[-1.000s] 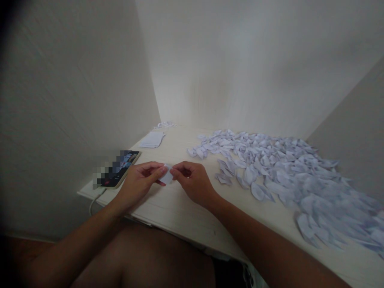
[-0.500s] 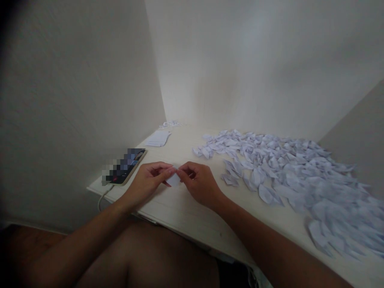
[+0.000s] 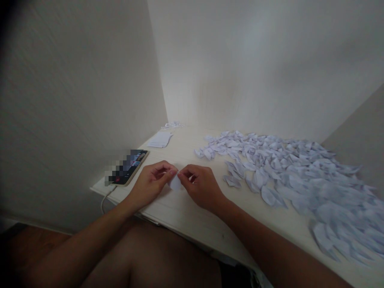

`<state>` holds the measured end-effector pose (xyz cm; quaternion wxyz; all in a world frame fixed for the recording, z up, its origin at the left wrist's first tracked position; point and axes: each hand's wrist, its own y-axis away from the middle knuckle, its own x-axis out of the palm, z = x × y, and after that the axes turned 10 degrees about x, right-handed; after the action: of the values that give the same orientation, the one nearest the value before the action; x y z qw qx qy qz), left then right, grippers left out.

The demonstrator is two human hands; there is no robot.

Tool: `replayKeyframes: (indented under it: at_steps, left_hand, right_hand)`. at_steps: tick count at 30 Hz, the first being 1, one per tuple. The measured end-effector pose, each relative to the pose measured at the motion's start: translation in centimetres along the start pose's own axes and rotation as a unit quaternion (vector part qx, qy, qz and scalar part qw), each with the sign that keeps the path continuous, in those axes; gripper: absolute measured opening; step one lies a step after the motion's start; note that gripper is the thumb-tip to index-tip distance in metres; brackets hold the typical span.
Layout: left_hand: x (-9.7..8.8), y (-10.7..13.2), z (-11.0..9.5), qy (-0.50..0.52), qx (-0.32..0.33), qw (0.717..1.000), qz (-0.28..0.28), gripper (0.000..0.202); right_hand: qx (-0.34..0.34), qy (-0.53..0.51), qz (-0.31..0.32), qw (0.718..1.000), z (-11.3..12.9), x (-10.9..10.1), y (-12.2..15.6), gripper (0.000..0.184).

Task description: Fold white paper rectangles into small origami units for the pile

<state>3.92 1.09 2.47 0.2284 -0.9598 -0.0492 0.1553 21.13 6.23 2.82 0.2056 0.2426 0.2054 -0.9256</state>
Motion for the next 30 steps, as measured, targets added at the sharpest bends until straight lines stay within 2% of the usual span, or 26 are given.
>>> replayKeyframes:
  at_steps: [6,10,14,19,22,26,30]
  left_hand:
    - [-0.2,0.0,0.3,-0.010,0.004,1.000,0.014,0.023]
    - [-0.4,0.0,0.3,-0.033,-0.017,0.999,0.038,0.028]
    - [-0.6,0.1,0.1,-0.059,-0.011,0.998,0.032,0.030]
    - [-0.8,0.1,-0.1,-0.075,-0.029,0.994,0.075,0.033]
    - [-1.0,0.1,-0.2,-0.109,-0.010,0.991,0.073,0.035]
    - [-1.2,0.2,-0.3,-0.101,-0.009,0.989,0.106,0.035]
    - [-1.3,0.2,0.0,-0.141,0.011,0.983,0.116,0.037]
  right_hand:
    - [-0.012,0.015,-0.007,1.000,0.0,-0.1,0.0,0.018]
    - [-0.005,0.012,-0.017,1.000,0.0,-0.2,0.0,0.018]
    - [0.003,-0.006,-0.014,1.000,-0.1,-0.2,-0.1,0.020]
    - [0.021,-0.029,-0.002,0.999,-0.5,-0.3,-0.2,0.020]
    - [0.037,-0.045,0.012,0.998,-0.7,-0.4,-0.4,0.020]
    - [0.060,-0.074,0.021,0.995,-0.9,-0.5,-0.7,0.021]
    - [0.079,-0.099,0.040,0.991,-1.1,-0.6,-1.0,0.021]
